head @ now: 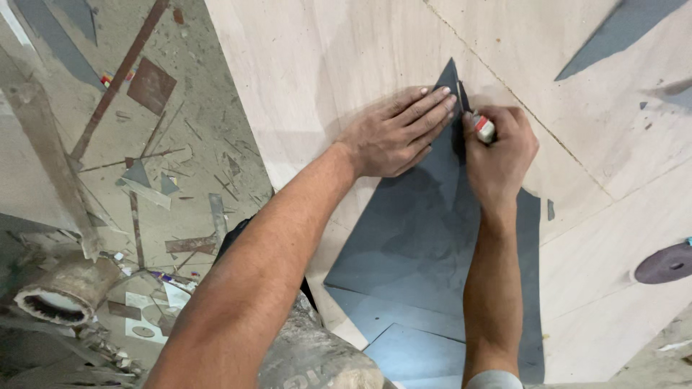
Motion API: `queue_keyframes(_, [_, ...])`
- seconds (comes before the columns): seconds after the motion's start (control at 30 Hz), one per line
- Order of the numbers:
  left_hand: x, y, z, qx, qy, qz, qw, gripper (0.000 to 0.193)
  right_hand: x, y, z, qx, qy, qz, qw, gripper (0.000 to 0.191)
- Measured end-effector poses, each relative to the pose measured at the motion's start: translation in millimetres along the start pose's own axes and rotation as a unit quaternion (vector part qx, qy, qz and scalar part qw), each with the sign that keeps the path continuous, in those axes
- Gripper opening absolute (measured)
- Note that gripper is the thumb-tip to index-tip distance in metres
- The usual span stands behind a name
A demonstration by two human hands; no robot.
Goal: The person kneels on a workshop floor and cuts triangular shapes from a large dark gray sheet laid on a plywood board, using a utility knife to score along the sheet. They lift and separate cut pieces, stack the cut triangles on a workbench, and position a long metal straightedge over the board.
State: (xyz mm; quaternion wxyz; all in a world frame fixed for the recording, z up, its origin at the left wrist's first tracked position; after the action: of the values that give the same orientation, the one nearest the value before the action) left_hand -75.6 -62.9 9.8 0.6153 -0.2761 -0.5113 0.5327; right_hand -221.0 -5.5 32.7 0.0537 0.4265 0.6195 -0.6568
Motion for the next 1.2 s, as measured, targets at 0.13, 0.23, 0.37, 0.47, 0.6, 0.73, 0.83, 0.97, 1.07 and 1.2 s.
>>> queue_keyframes(0.13, [-2, 5, -1, -0.022, -0.017, -0.045, 0.999, 0.048, 17, -14, 9, -0.052, 0.065, 0.031, 0.996, 0.011])
queue_keyframes(0.23, [2, 6, 0, -0.044, 0.006, -0.006, 0.999, 0.047, 40, -34, 4, -0.038, 0.126, 0.046, 0.990, 0.012])
queue_keyframes(0.37, [0, 2, 2, -0.042, -0.003, -0.037, 0.998, 0.050, 56, -63, -34, 0.078, 0.079, -0.004, 0.994, 0.008])
queue_keyframes(0.47, [0, 7, 0, -0.056, 0.000, -0.028, 0.998, 0.051, 84, -81, -95, 0.145, 0.106, -0.069, 0.981, 0.008])
queue_keyframes(0.6, [6, 18, -9, -0.075, 0.025, -0.009, 0.997, 0.051, 157, -119, -204, 0.233, 0.280, -0.010, 0.931, 0.013])
queue_keyframes(0.73, [6, 13, -6, -0.091, 0.035, -0.035, 0.995, 0.050, 190, -129, -284, 0.208, 0.332, -0.033, 0.919, 0.028])
queue_keyframes(0.83, [26, 0, -1, -0.109, 0.059, -0.024, 0.992, 0.044, 189, -128, -315, 0.132, 0.301, -0.097, 0.939, 0.045])
queue_keyframes(0.97, [170, 12, -18, -0.149, 0.235, -0.267, 0.922, 0.046, 207, -133, -353, 0.084, 0.312, -0.106, 0.940, 0.053])
queue_keyframes(1.07, [301, 57, -49, -0.237, 0.278, -0.294, 0.883, 0.044, 232, -145, -397, 0.087, 0.359, -0.099, 0.924, 0.042])
queue_keyframes(1.2, [395, 118, -62, -0.232, 0.314, -0.235, 0.890, 0.047, 263, -155, -437, 0.118, 0.355, -0.102, 0.922, 0.026])
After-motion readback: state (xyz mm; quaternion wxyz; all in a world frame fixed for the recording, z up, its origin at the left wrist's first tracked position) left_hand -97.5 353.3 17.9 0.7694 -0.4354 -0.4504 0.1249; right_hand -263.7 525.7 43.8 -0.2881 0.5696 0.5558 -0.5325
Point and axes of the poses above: each hand's wrist, its own z-axis towards the middle knuckle, its own y-axis out of the palm, x = y × z, the point moved 8 cm from there along z, towards the middle knuckle, and after that the axes turned 1 degree about -x, right-handed, at the moved point
